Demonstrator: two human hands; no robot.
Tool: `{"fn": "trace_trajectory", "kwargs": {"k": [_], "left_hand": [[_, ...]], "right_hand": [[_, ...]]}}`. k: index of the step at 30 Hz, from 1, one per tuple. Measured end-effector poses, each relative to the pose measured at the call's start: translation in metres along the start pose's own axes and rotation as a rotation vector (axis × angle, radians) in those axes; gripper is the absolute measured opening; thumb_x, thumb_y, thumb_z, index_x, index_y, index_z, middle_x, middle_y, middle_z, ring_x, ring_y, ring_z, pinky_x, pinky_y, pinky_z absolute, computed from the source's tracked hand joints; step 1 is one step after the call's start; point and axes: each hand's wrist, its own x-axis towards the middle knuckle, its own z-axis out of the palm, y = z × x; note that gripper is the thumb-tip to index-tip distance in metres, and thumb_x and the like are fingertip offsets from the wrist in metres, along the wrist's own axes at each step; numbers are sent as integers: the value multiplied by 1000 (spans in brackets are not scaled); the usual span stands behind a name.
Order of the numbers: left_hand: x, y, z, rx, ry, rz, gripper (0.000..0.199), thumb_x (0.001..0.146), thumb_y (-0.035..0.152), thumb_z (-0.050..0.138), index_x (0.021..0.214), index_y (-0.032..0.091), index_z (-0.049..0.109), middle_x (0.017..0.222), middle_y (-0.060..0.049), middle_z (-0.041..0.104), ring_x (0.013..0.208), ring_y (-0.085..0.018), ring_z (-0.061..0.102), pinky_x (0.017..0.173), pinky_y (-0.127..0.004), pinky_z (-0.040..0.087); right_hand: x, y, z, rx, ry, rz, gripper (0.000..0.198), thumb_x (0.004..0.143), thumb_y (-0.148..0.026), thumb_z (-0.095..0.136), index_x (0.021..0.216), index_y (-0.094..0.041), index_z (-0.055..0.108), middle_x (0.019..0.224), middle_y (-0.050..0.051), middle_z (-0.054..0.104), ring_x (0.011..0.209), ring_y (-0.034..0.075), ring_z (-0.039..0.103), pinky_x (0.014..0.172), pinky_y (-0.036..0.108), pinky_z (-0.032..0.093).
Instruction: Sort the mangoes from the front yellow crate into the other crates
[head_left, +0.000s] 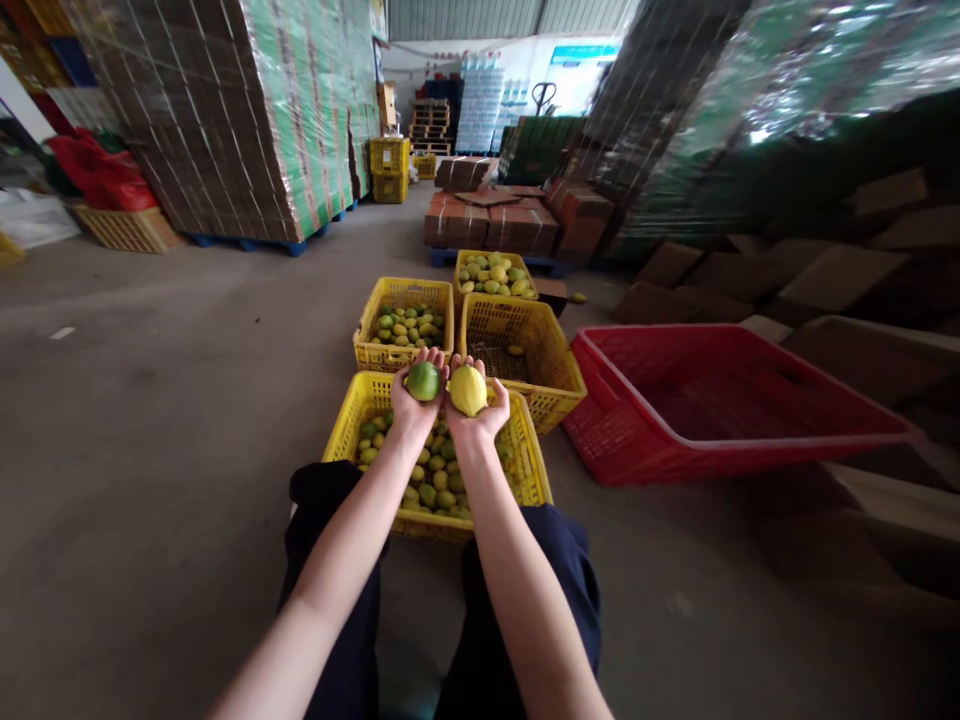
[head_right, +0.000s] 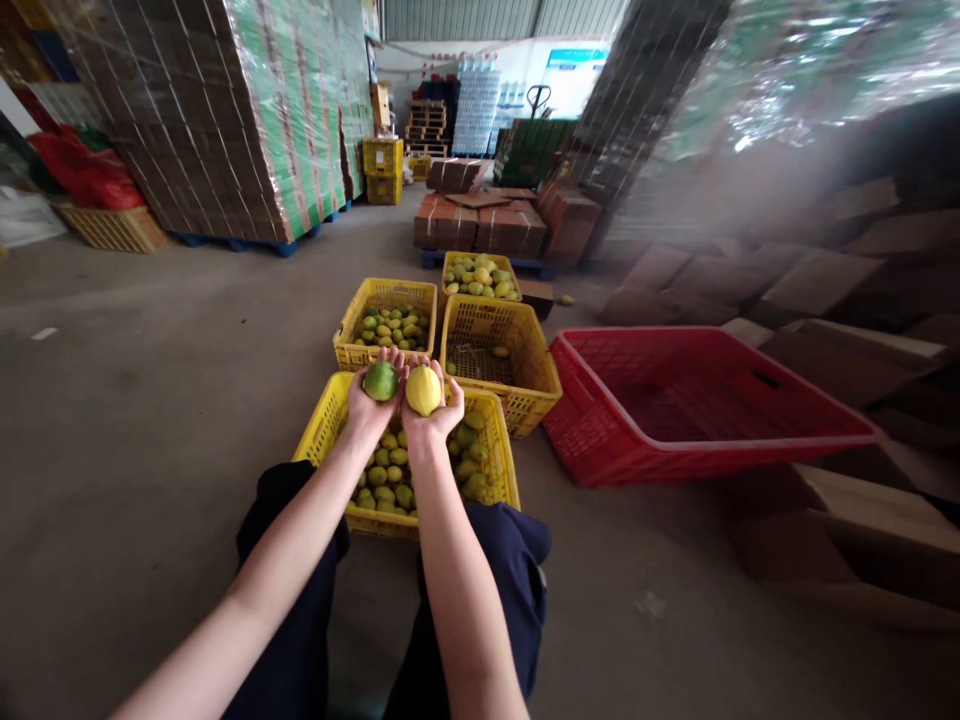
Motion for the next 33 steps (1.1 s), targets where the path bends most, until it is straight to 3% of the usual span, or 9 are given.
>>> {"fn": "trace_trajectory", "kwargs": {"k": [6,13,18,21,24,26,28,30,33], "left_hand": [[-8,-15,-26,147,204,-268,28,86,21,42,95,13,67,67,-8,67,63,-17,68,54,-25,57],[-108,-66,-126,1037,-183,-954,19,73,7,57,65,22,67,49,-2,63,34,-21,59,26,-26,40],[-149,-51,-177,1109,-412,-1245,27,82,16,51,58,19,63,42,-2,57,26,-18,52,22,-23,32],[-108,-25,-150,1094,-264,-1087,27,85,20,48,61,18,62,51,-9,64,31,-18,55,22,-19,28],[-35,11,-78,1034,-155,-844,30,90,31,42,73,17,62,58,-9,66,44,-16,63,33,-19,43],[12,40,-28,862,31,-331,27,90,33,45,91,13,63,73,-13,69,60,-20,69,49,-27,55],[45,67,4,779,101,-8,33,92,36,44,109,13,60,98,-18,69,80,-22,71,67,-32,59],[59,85,5,911,137,126,36,95,38,39,108,14,61,106,-19,68,88,-21,70,75,-32,57],[49,92,-45,1325,-31,94,35,97,38,41,91,13,65,93,-12,70,91,-22,67,78,-31,54]], "right_hand": [[-9,-55,0,-72,60,-87,30,72,-34,42,88,-24,65,87,0,75,88,19,71,86,47,53],[-24,-122,-3,-76,95,-195,29,67,-28,42,87,-25,63,81,-2,73,77,17,71,66,35,56],[-45,-143,-3,-20,217,-197,28,69,-24,42,88,-23,63,78,1,73,72,18,72,56,32,57],[-52,-149,-6,-38,267,-197,28,71,-24,42,89,-22,64,76,1,73,71,18,71,56,31,57],[-53,-153,-13,-73,274,-166,29,70,-23,43,91,-22,63,76,1,73,71,18,71,57,32,58],[-54,-154,-18,-103,277,-147,28,70,-23,43,90,-23,62,75,1,72,70,18,71,56,32,58],[-54,-156,-22,-132,290,-134,27,70,-23,43,89,-22,61,74,1,72,68,19,71,54,33,57],[-54,-156,-25,-162,301,-123,25,70,-23,43,88,-22,60,71,1,71,66,19,71,53,33,56],[-52,-150,-35,-266,316,-98,24,68,-21,45,87,-21,60,68,0,70,63,19,70,53,32,56]]}}
